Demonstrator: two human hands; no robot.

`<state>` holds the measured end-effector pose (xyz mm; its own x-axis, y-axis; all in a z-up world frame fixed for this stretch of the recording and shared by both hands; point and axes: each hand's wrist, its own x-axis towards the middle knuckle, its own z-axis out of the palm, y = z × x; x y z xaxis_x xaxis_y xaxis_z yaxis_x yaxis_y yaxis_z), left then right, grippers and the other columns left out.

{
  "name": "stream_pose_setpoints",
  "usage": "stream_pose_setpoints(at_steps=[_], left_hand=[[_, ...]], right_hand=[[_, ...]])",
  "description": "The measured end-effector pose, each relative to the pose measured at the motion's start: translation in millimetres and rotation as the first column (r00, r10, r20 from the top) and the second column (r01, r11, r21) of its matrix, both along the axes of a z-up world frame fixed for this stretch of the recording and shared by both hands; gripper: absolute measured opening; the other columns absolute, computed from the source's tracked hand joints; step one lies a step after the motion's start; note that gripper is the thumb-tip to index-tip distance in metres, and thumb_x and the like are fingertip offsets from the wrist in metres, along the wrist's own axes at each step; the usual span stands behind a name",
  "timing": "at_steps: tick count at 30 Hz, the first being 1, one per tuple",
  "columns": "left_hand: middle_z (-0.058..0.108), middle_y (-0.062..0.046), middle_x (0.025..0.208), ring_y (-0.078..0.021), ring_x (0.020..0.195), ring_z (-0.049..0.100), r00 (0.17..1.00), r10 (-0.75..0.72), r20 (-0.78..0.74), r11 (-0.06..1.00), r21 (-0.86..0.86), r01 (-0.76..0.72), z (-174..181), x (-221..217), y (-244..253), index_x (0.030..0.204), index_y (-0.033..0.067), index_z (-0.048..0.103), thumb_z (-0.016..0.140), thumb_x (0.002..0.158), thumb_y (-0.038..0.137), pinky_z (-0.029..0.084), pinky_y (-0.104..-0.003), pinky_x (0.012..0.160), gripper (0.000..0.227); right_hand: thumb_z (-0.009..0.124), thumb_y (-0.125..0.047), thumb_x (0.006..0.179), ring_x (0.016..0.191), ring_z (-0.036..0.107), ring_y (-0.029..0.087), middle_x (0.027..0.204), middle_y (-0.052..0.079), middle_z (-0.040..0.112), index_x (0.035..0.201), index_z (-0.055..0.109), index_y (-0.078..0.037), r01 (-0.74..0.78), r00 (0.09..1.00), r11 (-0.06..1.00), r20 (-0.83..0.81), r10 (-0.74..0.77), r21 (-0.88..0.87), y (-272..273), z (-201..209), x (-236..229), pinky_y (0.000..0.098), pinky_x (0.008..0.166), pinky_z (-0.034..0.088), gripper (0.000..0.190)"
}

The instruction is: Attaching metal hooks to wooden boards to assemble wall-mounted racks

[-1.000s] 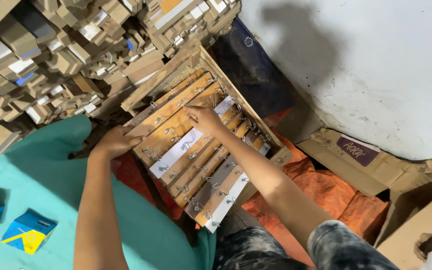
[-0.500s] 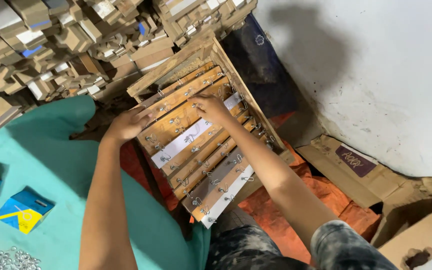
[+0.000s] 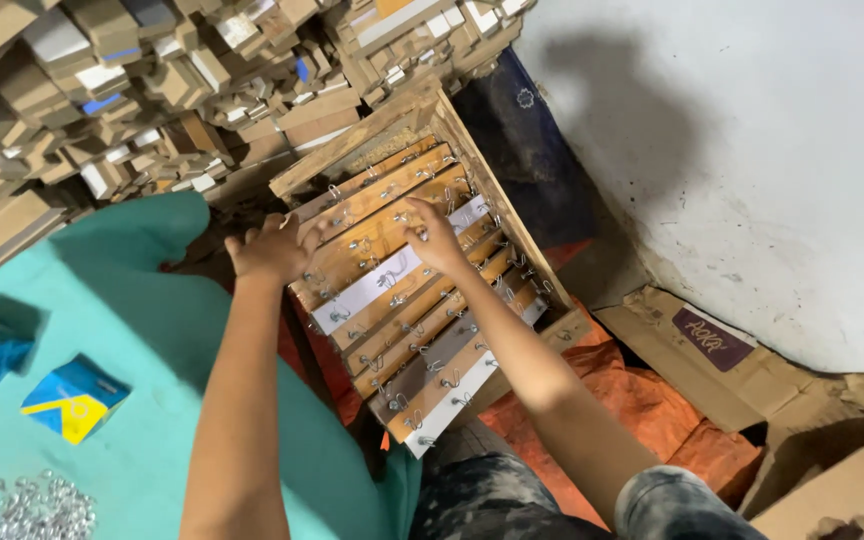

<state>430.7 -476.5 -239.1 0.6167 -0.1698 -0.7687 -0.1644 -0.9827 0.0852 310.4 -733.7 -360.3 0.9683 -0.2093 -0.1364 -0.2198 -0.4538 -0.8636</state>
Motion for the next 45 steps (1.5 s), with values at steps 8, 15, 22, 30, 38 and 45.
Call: stream_pose_setpoints(at_steps=[8,15,22,30,38,45], left_hand=[[0.016,-0.012,0.170,-0.0434,0.153,0.014,0.966,0.035,0.258,0.997,0.057,-0.051,49.8,-21.1,-13.5,0.166,0.0174,0.017,0.040,0.102,0.054,-0.005,-0.074,0.116,0.078],[0.072,-0.008,0.119,-0.0365,0.109,0.068,0.840,-0.035,0.541,0.916,-0.318,0.243,191.0,-94.3,7.3,0.115,0.0183,0.075,0.060,0.090,0.047,0.048,-0.056,0.091,0.041],[0.071,-0.013,0.123,-0.0377,0.110,0.068,0.712,0.409,0.571,0.588,-0.762,0.272,324.7,-217.0,158.4,0.130,0.0086,0.066,0.056,0.102,0.024,0.049,-0.051,0.097,0.034],[0.066,-0.009,0.134,-0.0306,0.120,0.064,0.256,0.517,0.817,0.854,-0.512,-0.094,348.3,-386.4,381.9,0.140,0.0092,0.065,0.060,0.105,0.016,0.048,-0.045,0.094,0.036],[0.041,-0.027,0.163,-0.0483,0.151,0.035,0.293,0.358,0.886,0.823,-0.152,-0.547,287.7,-484.8,516.9,0.154,0.0003,0.051,0.057,0.091,0.041,0.030,-0.070,0.110,0.076],[0.010,-0.026,0.169,-0.0403,0.156,0.014,0.422,0.563,0.710,0.822,-0.429,-0.375,285.1,-493.5,533.3,0.160,0.0003,0.019,0.062,0.067,-0.002,0.004,-0.069,0.118,0.103]], right_hand=[[0.075,-0.020,0.093,0.103,0.073,0.033,0.099,0.012,0.077,0.106,0.077,-0.014,0.156,0.988,0.987,0.008,-0.156,0.039,11.9,93.2,-27.9,0.0432,0.091,0.058,0.015],[0.069,-0.022,0.100,0.076,0.071,0.016,0.072,0.003,0.073,0.080,0.078,-0.016,0.063,0.993,0.993,0.093,-0.072,0.100,56.7,168.1,-48.7,0.0306,0.071,0.058,0.023],[0.047,-0.020,0.113,0.080,0.066,0.022,0.082,0.012,0.072,0.076,0.072,-0.005,-0.365,0.911,0.920,0.258,0.322,0.143,183.4,294.0,-85.0,0.0362,0.082,0.054,0.046],[0.053,-0.009,0.105,0.088,0.067,0.023,0.091,0.010,0.067,0.094,0.064,-0.002,-0.666,0.617,0.729,0.433,0.657,-0.157,347.2,385.1,-138.1,0.0322,0.079,0.051,0.017],[0.050,-0.023,0.106,0.090,0.068,0.023,0.100,0.002,0.070,0.101,0.065,-0.014,-0.857,0.454,0.495,0.245,0.857,-0.143,489.4,405.7,-211.2,0.0383,0.081,0.046,0.018],[0.054,-0.020,0.105,0.089,0.067,0.023,0.095,0.007,0.067,0.099,0.064,-0.007,-0.866,0.447,0.486,0.253,0.858,-0.117,569.3,409.9,-250.2,0.0336,0.081,0.048,0.018]])
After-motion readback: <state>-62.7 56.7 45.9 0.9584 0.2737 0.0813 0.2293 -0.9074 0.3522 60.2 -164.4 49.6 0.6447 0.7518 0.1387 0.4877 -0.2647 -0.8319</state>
